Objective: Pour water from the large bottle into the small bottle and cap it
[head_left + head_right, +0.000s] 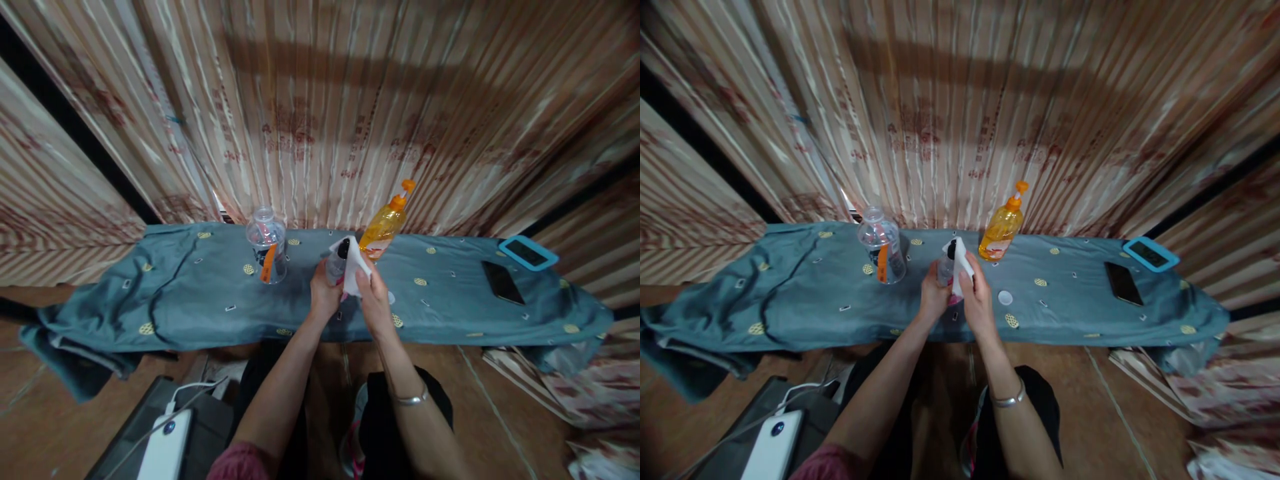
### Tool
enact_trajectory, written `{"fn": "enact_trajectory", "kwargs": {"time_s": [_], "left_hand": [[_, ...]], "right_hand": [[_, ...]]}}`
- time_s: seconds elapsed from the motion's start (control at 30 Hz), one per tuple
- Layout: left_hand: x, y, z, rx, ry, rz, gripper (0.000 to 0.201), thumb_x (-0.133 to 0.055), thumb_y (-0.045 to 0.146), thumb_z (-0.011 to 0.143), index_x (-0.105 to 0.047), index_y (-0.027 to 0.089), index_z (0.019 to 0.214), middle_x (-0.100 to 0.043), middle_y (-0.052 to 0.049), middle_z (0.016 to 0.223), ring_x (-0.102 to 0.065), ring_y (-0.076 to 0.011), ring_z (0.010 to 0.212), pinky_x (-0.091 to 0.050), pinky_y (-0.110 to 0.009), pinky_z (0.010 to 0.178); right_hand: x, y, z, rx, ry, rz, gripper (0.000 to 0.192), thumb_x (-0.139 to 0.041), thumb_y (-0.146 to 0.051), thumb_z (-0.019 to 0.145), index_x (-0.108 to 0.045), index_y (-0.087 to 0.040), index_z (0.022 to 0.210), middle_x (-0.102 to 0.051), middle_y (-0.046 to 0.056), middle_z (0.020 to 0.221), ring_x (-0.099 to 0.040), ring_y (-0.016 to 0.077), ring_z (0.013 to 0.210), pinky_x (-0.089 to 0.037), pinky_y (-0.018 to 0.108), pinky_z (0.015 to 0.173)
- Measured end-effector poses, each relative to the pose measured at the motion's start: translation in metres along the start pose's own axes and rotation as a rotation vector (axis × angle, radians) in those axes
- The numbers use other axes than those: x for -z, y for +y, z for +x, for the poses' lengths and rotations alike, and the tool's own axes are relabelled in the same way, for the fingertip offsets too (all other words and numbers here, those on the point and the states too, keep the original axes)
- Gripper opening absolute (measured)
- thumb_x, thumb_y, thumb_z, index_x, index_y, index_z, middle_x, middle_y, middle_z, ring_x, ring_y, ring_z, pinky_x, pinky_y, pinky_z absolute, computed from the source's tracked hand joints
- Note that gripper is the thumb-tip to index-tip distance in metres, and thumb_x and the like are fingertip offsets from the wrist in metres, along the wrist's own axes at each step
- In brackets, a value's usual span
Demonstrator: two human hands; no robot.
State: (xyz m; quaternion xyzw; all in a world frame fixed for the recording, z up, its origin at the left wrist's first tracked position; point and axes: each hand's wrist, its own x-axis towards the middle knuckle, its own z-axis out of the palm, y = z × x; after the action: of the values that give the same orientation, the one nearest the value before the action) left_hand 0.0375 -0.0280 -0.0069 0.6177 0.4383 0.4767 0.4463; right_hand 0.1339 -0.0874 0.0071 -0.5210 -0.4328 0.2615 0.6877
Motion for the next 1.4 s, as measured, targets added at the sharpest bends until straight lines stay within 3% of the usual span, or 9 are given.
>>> {"fn": "enact_trajectory", "kwargs": {"time_s": [0.07,0.27,0.37,0.47,0.6,0.83,1.03,1.3,1.4], "left_hand": [[0.001,0.001,0.000,0.013,-0.013,0.004,0.045,-0.077,0.019,0.074,-0.061,0.021,0.116,-0.078,-0.007,0.110,-0.075,-0.0256,0.101,-0.057,-0.035,0.088],[-0.004,-0.001,0.000,0.007,-0.013,-0.004,0.049,-0.079,0.021,0.071,-0.059,0.019,0.115,-0.076,-0.009,0.112,-0.074,-0.0282,0.105,-0.057,-0.038,0.090],[-0.009,-0.004,-0.002,-0.014,-0.046,-0.007,0.051,-0.077,0.022,0.073,-0.058,0.018,0.120,-0.076,-0.011,0.114,-0.074,-0.0295,0.105,-0.058,-0.041,0.093],[-0.013,-0.009,-0.006,-0.008,-0.097,0.009,0.064,-0.078,0.019,0.069,-0.054,0.016,0.128,-0.074,-0.014,0.117,-0.073,-0.0311,0.107,-0.059,-0.043,0.093],[-0.013,-0.017,-0.012,-0.032,-0.106,0.031,0.080,-0.082,0.021,0.065,-0.048,0.014,0.137,-0.069,-0.020,0.130,-0.069,-0.0354,0.119,-0.057,-0.050,0.100],[-0.005,-0.021,-0.017,-0.070,-0.161,0.021,0.078,-0.082,0.019,0.066,-0.048,0.016,0.136,-0.066,-0.019,0.133,-0.066,-0.0339,0.124,-0.054,-0.049,0.106],[0.001,-0.019,-0.017,-0.128,-0.197,0.026,0.081,-0.085,0.023,0.065,-0.047,0.018,0.137,-0.064,-0.016,0.137,-0.062,-0.0347,0.130,-0.048,-0.052,0.113],[-0.010,-0.024,-0.020,-0.162,-0.186,-0.013,0.078,-0.079,0.018,0.069,-0.045,0.020,0.139,-0.063,-0.016,0.139,-0.062,-0.0341,0.130,-0.048,-0.052,0.112],[-0.012,-0.025,-0.022,-0.182,-0.178,0.007,0.082,-0.080,0.021,0.069,-0.043,0.017,0.142,-0.060,-0.019,0.142,-0.059,-0.0366,0.134,-0.045,-0.055,0.115]], "right_hand": [[-0.006,0.002,-0.003,0.011,0.009,0.000,0.059,-0.064,-0.060,0.094,-0.060,-0.020,0.136,-0.056,0.013,0.147,-0.050,0.0298,0.139,-0.034,0.060,0.120],[0.000,-0.003,0.002,-0.013,-0.008,0.035,0.087,-0.022,-0.084,0.094,-0.058,-0.017,0.135,-0.065,0.015,0.130,-0.064,0.0258,0.120,-0.051,0.053,0.106],[-0.001,-0.005,0.014,0.017,-0.003,-0.080,0.069,-0.047,-0.075,0.095,-0.058,-0.017,0.133,-0.065,0.013,0.129,-0.065,0.0245,0.116,-0.052,0.050,0.103],[-0.006,-0.002,0.028,0.033,-0.001,-0.253,0.048,-0.067,-0.057,0.092,-0.064,-0.017,0.118,-0.068,0.006,0.106,-0.065,0.0189,0.093,-0.055,0.043,0.090],[-0.010,0.005,0.037,0.047,0.013,-0.381,0.037,-0.068,-0.052,0.093,-0.064,-0.016,0.102,-0.063,0.001,0.089,-0.060,0.0148,0.080,-0.055,0.036,0.081],[-0.005,0.024,0.016,-0.013,0.078,-0.367,0.048,-0.060,-0.058,0.097,-0.063,-0.017,0.121,-0.066,0.007,0.110,-0.065,0.0197,0.098,-0.055,0.043,0.091],[0.010,0.042,0.016,-0.182,0.168,-0.356,0.050,-0.051,-0.061,0.100,-0.064,-0.017,0.117,-0.067,0.007,0.109,-0.066,0.0197,0.097,-0.057,0.041,0.089],[-0.006,0.005,0.017,0.023,0.093,-0.444,0.044,-0.062,-0.055,0.096,-0.064,-0.018,0.119,-0.066,0.009,0.119,-0.062,0.0235,0.114,-0.051,0.049,0.103],[-0.007,0.000,0.023,0.062,0.056,-0.466,0.040,-0.066,-0.055,0.094,-0.066,-0.017,0.108,-0.067,0.006,0.105,-0.064,0.0206,0.102,-0.053,0.046,0.097]]}}
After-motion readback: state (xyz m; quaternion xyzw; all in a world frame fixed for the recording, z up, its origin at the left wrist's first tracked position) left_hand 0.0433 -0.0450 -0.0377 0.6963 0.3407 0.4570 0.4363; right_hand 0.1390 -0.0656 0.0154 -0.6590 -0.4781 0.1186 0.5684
